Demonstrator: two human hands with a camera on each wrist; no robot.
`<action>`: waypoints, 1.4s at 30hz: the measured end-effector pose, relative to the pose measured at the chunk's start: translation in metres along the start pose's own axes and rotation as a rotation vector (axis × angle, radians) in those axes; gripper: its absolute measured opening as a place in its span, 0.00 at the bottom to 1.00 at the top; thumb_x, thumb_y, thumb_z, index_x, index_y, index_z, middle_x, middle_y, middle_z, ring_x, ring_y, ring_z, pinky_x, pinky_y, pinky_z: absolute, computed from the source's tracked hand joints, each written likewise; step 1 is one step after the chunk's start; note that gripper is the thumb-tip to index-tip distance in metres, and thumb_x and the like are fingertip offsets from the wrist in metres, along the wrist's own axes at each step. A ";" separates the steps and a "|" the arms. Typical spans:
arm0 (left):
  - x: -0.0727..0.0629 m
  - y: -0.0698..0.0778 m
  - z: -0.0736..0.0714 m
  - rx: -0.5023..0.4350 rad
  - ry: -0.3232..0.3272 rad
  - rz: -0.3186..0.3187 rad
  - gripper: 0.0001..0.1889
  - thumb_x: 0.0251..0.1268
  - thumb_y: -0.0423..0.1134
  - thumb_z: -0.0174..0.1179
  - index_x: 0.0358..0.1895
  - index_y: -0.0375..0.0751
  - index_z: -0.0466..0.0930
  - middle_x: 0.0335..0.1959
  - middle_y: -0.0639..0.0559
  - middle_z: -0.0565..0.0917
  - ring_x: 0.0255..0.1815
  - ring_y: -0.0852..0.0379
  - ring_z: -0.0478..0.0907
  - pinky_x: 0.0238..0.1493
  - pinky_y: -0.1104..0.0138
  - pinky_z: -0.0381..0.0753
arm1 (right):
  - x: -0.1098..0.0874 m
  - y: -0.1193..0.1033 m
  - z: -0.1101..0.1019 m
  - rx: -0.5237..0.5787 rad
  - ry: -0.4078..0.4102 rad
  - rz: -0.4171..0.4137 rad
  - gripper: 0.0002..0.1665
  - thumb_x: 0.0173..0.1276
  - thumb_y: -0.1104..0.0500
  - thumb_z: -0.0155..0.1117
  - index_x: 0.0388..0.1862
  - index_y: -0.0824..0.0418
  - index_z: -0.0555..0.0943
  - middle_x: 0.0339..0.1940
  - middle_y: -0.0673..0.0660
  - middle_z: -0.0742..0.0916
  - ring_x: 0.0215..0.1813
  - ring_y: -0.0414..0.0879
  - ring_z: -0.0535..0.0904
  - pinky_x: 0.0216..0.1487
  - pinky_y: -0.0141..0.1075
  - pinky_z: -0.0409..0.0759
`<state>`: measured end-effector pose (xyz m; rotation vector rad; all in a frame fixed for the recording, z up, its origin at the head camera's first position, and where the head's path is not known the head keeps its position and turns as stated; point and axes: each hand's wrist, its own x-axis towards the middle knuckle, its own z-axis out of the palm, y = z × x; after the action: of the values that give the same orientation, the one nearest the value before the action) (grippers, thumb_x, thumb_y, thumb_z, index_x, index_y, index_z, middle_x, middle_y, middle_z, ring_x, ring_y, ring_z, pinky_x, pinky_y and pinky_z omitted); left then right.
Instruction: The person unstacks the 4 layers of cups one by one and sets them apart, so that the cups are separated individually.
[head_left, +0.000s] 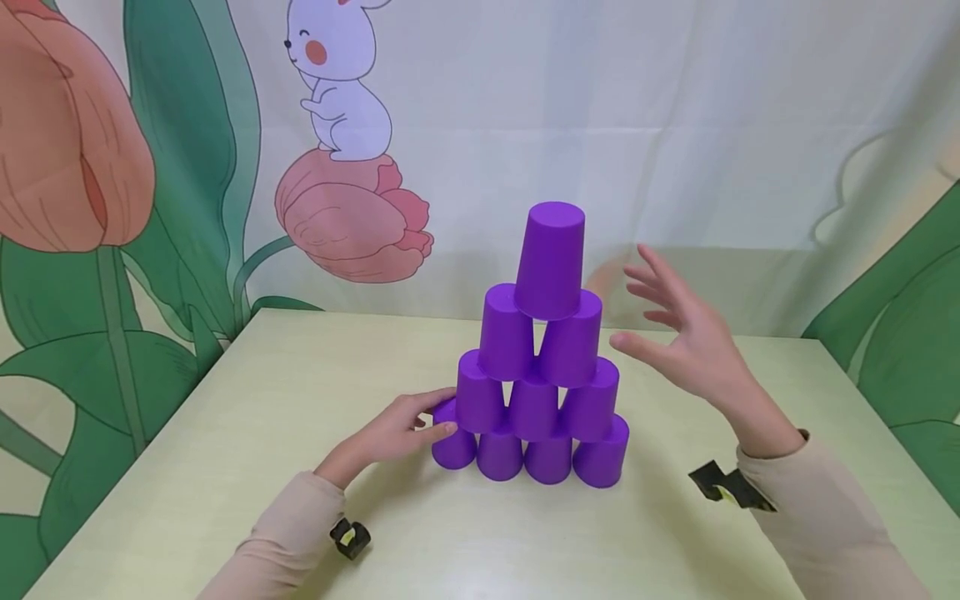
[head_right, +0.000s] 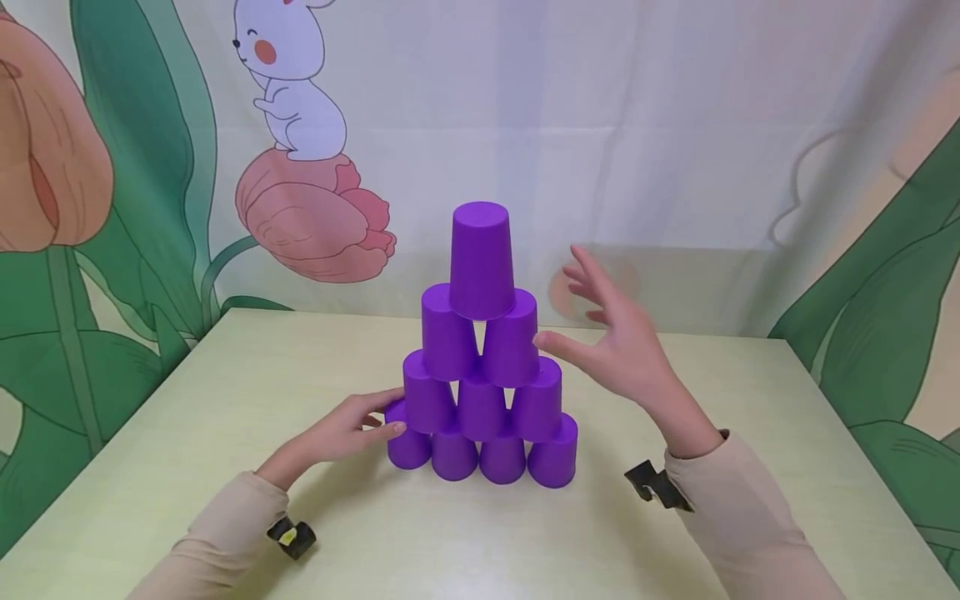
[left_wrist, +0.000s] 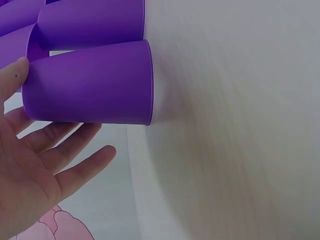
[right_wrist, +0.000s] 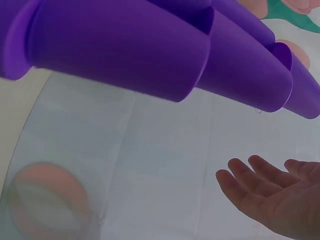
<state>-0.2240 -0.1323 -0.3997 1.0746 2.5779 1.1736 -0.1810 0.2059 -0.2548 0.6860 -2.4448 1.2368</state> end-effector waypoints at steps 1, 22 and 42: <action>0.000 0.000 0.000 -0.005 0.000 0.000 0.25 0.65 0.42 0.54 0.63 0.34 0.65 0.49 0.46 0.79 0.46 0.53 0.75 0.41 0.56 0.76 | 0.002 -0.002 0.001 0.018 -0.004 0.005 0.52 0.56 0.62 0.68 0.72 0.44 0.50 0.65 0.57 0.69 0.63 0.54 0.67 0.55 0.50 0.68; 0.002 0.003 0.000 -0.120 0.018 -0.094 0.25 0.62 0.40 0.57 0.60 0.33 0.68 0.46 0.46 0.79 0.45 0.52 0.76 0.37 0.67 0.77 | 0.047 -0.035 0.013 0.308 -0.073 0.099 0.43 0.58 0.57 0.66 0.70 0.50 0.57 0.61 0.57 0.73 0.58 0.50 0.72 0.56 0.44 0.69; 0.002 0.002 0.000 -0.115 0.017 -0.086 0.24 0.62 0.39 0.57 0.60 0.33 0.68 0.45 0.47 0.79 0.44 0.53 0.75 0.37 0.67 0.77 | 0.053 -0.044 0.029 0.377 -0.050 0.081 0.29 0.59 0.59 0.65 0.60 0.62 0.70 0.47 0.58 0.80 0.48 0.48 0.77 0.52 0.40 0.72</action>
<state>-0.2244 -0.1301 -0.3982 0.9245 2.5068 1.2979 -0.2030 0.1450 -0.2168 0.7245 -2.3188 1.7575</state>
